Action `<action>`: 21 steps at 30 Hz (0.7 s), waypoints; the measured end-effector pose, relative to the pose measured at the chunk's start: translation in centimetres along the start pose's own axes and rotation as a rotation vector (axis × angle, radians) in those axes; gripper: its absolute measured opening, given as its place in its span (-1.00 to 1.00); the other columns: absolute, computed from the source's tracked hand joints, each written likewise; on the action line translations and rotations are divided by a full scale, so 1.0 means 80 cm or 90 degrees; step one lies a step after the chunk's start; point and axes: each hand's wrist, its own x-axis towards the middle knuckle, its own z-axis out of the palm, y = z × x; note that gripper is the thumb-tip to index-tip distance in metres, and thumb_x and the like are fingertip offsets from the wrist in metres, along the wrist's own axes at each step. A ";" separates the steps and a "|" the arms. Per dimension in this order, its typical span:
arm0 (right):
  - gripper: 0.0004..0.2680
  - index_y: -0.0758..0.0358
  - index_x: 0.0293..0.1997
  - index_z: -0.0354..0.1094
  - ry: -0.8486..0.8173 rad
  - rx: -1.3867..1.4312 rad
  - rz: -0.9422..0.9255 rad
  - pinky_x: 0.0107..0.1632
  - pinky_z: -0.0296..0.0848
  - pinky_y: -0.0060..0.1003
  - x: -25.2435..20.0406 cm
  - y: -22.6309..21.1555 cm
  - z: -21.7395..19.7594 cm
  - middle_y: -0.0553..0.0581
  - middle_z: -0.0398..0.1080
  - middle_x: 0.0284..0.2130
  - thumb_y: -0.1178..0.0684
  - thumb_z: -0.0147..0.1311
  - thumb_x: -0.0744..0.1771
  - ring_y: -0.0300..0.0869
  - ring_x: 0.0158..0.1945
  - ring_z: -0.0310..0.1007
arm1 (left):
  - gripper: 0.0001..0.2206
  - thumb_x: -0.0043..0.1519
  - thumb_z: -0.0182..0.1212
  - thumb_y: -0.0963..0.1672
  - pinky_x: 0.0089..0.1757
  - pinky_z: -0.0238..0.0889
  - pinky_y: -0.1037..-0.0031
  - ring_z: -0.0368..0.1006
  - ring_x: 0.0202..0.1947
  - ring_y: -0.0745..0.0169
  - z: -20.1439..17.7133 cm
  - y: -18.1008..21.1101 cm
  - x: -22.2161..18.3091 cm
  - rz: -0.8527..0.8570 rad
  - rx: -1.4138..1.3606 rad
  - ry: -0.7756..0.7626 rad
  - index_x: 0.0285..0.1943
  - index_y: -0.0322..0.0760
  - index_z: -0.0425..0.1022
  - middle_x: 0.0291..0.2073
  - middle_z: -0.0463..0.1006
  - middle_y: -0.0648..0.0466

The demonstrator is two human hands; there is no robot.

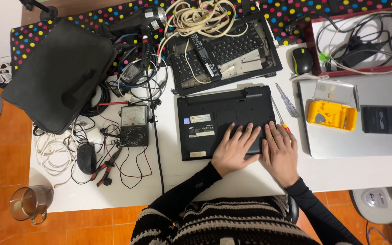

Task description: The recorder is performing a hardware repair on a laptop, involving disassembly, using a hair dryer on parts, and reassembly.

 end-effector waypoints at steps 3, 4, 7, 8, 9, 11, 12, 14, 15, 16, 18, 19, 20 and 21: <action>-0.67 0.41 0.28 0.34 0.019 0.042 0.003 0.39 0.16 -0.01 -0.003 -0.003 -0.001 0.27 0.34 0.26 0.13 0.02 0.36 0.11 0.38 0.26 | -0.20 0.26 0.06 0.18 0.33 -0.03 -0.06 0.34 0.26 -0.17 0.001 0.007 0.002 -0.008 0.034 -0.037 0.56 -0.37 0.07 0.42 0.23 -0.19; -0.67 0.41 0.29 0.33 0.012 0.043 0.011 0.38 0.16 -0.01 0.000 -0.003 0.000 0.27 0.34 0.27 0.14 0.02 0.36 0.12 0.38 0.24 | -0.18 0.25 0.07 0.19 0.32 -0.01 -0.05 0.34 0.23 -0.18 0.000 0.006 0.006 -0.004 0.028 -0.025 0.56 -0.40 0.07 0.44 0.23 -0.15; -0.66 0.41 0.29 0.33 0.006 0.048 0.020 0.37 0.16 -0.01 0.003 -0.003 -0.001 0.25 0.33 0.27 0.14 0.03 0.35 0.11 0.38 0.23 | -0.16 0.22 0.10 0.19 0.29 0.05 0.00 0.34 0.17 -0.16 0.001 0.007 0.014 0.001 0.040 -0.024 0.55 -0.43 0.08 0.44 0.24 -0.10; -0.65 0.39 0.29 0.34 0.004 0.056 0.018 0.37 0.16 -0.01 0.003 -0.003 -0.001 0.24 0.34 0.26 0.15 0.04 0.34 0.10 0.37 0.23 | -0.15 0.19 0.11 0.18 0.27 0.08 0.04 0.33 0.15 -0.12 0.002 0.009 0.015 -0.003 0.058 -0.035 0.55 -0.43 0.09 0.42 0.25 -0.10; -0.65 0.39 0.29 0.34 0.002 0.055 0.017 0.37 0.16 -0.01 0.004 -0.003 -0.003 0.24 0.34 0.26 0.15 0.04 0.34 0.10 0.37 0.23 | -0.15 0.19 0.11 0.18 0.27 0.08 0.04 0.33 0.15 -0.12 0.004 0.010 0.015 -0.004 0.057 -0.035 0.55 -0.43 0.09 0.42 0.25 -0.10; -0.65 0.39 0.29 0.35 -0.007 0.055 0.010 0.34 0.18 -0.03 0.010 -0.003 -0.004 0.24 0.36 0.23 0.16 0.04 0.33 0.10 0.32 0.25 | -0.14 0.20 0.12 0.18 0.24 0.12 0.08 0.31 0.13 -0.05 0.007 0.007 0.018 0.004 0.075 -0.030 0.55 -0.46 0.10 0.39 0.29 -0.09; -0.65 0.39 0.29 0.35 -0.008 0.057 0.011 0.34 0.18 -0.03 0.009 -0.002 -0.002 0.24 0.36 0.23 0.16 0.04 0.33 0.10 0.32 0.25 | -0.14 0.20 0.12 0.18 0.24 0.12 0.08 0.31 0.13 -0.05 0.007 0.007 0.018 0.004 0.075 -0.032 0.55 -0.46 0.10 0.39 0.29 -0.09; -0.63 0.38 0.28 0.35 -0.014 0.009 -0.016 0.36 0.18 -0.01 0.006 0.001 0.001 0.22 0.37 0.20 0.16 0.06 0.31 0.08 0.30 0.26 | -0.16 0.21 0.13 0.17 0.23 0.14 0.12 0.32 0.12 -0.02 0.008 0.008 0.016 0.008 0.093 -0.031 0.55 -0.44 0.11 0.37 0.31 -0.06; -0.63 0.38 0.28 0.35 -0.015 0.010 -0.015 0.36 0.18 -0.01 0.006 0.000 0.000 0.22 0.37 0.20 0.16 0.06 0.31 0.08 0.30 0.26 | -0.16 0.21 0.13 0.17 0.23 0.14 0.12 0.32 0.12 -0.02 0.007 0.008 0.016 0.007 0.092 -0.033 0.55 -0.44 0.11 0.37 0.31 -0.06; -0.64 0.37 0.29 0.35 -0.013 0.001 -0.016 0.36 0.18 -0.01 0.007 0.000 0.000 0.21 0.38 0.19 0.15 0.06 0.32 0.07 0.29 0.26 | -0.16 0.21 0.13 0.18 0.22 0.14 0.12 0.31 0.11 -0.03 0.007 0.007 0.017 0.010 0.095 -0.037 0.55 -0.45 0.11 0.37 0.31 -0.06; -0.64 0.36 0.29 0.35 -0.014 -0.009 -0.015 0.36 0.18 -0.01 0.005 0.001 0.000 0.20 0.38 0.19 0.15 0.06 0.32 0.06 0.29 0.27 | -0.15 0.21 0.13 0.18 0.21 0.14 0.11 0.31 0.10 -0.04 0.001 0.008 0.017 0.013 0.096 -0.043 0.54 -0.45 0.10 0.37 0.31 -0.07; -0.64 0.36 0.30 0.34 -0.018 0.003 -0.011 0.35 0.17 -0.01 0.002 0.001 -0.001 0.21 0.38 0.20 0.14 0.06 0.33 0.07 0.30 0.27 | -0.18 0.25 0.10 0.16 0.23 0.13 0.10 0.31 0.09 -0.03 -0.004 0.010 0.016 0.010 0.069 -0.050 0.56 -0.46 0.10 0.39 0.31 -0.09; -0.64 0.37 0.31 0.32 -0.019 0.016 -0.006 0.35 0.16 -0.02 0.003 0.002 -0.001 0.22 0.37 0.22 0.14 0.06 0.34 0.07 0.31 0.27 | -0.21 0.29 0.07 0.14 0.25 0.12 0.09 0.32 0.09 -0.02 -0.010 0.009 0.016 0.009 0.046 -0.056 0.58 -0.47 0.09 0.42 0.31 -0.11; -0.64 0.37 0.31 0.32 -0.017 0.015 -0.006 0.35 0.16 -0.02 -0.003 0.004 0.000 0.22 0.37 0.22 0.14 0.06 0.34 0.07 0.31 0.27 | -0.21 0.29 0.07 0.14 0.25 0.12 0.09 0.32 0.09 -0.02 -0.014 0.010 0.016 0.011 0.047 -0.055 0.58 -0.47 0.09 0.42 0.31 -0.11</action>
